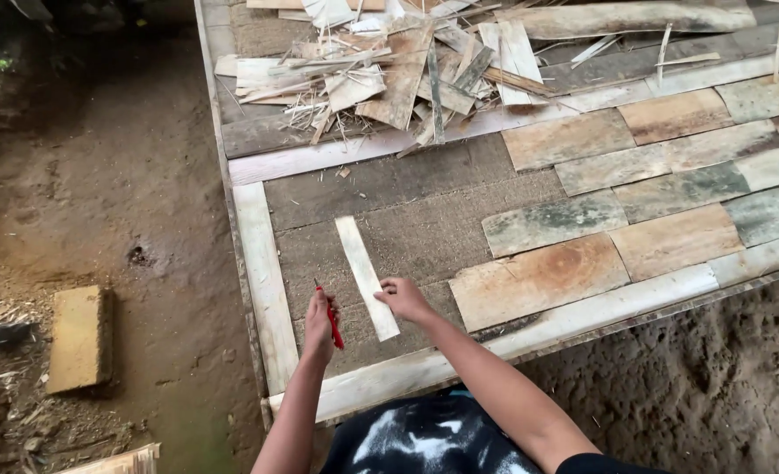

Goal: The person uses a red utility knife to scrape and smooth the edges of wooden planks on a workbench. They then place the planks into a rectangular frame, arranging them in a staggered pattern to form a decorative panel.

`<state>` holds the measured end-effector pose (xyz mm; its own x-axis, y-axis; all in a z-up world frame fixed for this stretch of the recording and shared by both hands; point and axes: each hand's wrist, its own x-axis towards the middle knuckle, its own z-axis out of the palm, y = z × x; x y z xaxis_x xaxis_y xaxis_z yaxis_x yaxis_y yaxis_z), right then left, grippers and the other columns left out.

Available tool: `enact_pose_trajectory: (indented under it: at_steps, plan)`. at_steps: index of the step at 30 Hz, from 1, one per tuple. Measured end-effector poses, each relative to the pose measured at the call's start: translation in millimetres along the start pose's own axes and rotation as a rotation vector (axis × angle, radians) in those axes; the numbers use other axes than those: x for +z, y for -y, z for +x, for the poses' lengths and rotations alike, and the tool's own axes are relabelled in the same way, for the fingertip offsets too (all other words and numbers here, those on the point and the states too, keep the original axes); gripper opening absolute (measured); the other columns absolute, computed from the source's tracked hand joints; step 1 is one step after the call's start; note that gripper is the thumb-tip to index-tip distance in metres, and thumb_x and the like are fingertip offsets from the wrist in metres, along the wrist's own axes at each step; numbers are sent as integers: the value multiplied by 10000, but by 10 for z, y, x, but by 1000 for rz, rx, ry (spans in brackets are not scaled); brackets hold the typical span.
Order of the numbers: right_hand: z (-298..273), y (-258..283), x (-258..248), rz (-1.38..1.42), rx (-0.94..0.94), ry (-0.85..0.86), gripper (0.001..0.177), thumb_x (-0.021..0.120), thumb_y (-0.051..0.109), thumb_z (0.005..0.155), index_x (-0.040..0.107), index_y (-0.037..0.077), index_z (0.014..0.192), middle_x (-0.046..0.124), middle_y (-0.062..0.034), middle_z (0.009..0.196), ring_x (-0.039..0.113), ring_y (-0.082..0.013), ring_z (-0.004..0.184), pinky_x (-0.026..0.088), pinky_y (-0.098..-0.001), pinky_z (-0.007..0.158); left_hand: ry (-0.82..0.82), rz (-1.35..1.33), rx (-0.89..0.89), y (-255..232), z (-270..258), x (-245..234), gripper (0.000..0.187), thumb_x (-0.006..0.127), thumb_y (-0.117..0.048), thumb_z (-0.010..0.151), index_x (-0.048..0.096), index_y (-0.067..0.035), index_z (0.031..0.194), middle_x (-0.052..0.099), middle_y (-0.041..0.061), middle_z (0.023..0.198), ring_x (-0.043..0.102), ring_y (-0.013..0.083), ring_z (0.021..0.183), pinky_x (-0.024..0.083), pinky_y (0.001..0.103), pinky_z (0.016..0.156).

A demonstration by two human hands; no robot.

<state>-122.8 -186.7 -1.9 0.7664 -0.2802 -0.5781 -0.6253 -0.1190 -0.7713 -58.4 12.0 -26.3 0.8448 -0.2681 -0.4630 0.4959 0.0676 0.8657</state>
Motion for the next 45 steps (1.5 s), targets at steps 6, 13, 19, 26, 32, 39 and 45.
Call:
enact_pose_trajectory:
  at_steps: [6, 13, 19, 26, 32, 39, 45]
  plan:
    - [165, -221, -216, -114, 114, -28, 641, 683, 359, 938, 512, 27, 1459, 617, -214, 1409, 640, -358, 1249, 565, -453, 992, 15, 45, -52, -103, -243, -86, 190, 562, -238, 1066, 558, -52, 1104, 458, 26, 762, 462, 141, 617, 399, 280, 561]
    - [-743, 90, -157, 15, -170, 345, 715, 879, 255, 821, 551, -11, 1398, 614, -263, 1373, 574, -375, 1316, 509, -475, 1087, 238, -234, -137, 392, -116, 140, 277, 498, -188, 1085, 588, -39, 1300, 733, 204, 1070, 660, 255, 1053, 496, 423, 1016]
    - [-824, 41, -272, -163, -100, 235, 470, 818, 393, 858, 592, 95, 1144, 705, -61, 1066, 720, -258, 1043, 599, -413, 906, 467, 90, -14, 115, -492, 790, 267, 596, -141, 1045, 549, -66, 1297, 676, 225, 1271, 631, 331, 1199, 458, 510, 1069]
    - [-330, -679, -671, -150, -11, 176, 217, 540, 195, 893, 726, 100, 956, 743, -98, 798, 741, -234, 803, 584, -397, 731, 556, 326, 70, 691, -34, 1089, 289, 568, -252, 1075, 576, -91, 1315, 688, 209, 1295, 646, 297, 1227, 509, 464, 1033]
    - [-13, -997, -1604, -16, 18, 96, 213, 627, 341, 918, 680, 140, 969, 661, -38, 715, 673, -136, 689, 546, -321, 628, 319, 955, 184, 746, 650, 1455, 407, 679, -324, 990, 602, -221, 1376, 609, 91, 1405, 552, 299, 1373, 470, 448, 1133]
    - [499, -1102, -2790, 148, -2, -63, 199, 599, 296, 919, 643, 114, 987, 623, -73, 649, 643, -192, 615, 521, -314, 583, 171, 1386, 80, 355, 1143, 2281, 841, 787, -250, 889, 329, -264, 1594, 197, 117, 1668, 207, 384, 1551, 315, 581, 1211]
    - [1720, -903, -3751, 106, 17, -309, 198, 714, 268, 855, 750, 78, 896, 695, -124, 689, 691, -223, 609, 560, -352, 578, 84, 1382, -166, 306, 1146, 2668, 994, 765, -412, 922, 96, -373, 1656, -78, 13, 1742, -61, 421, 1578, 184, 781, 1138]
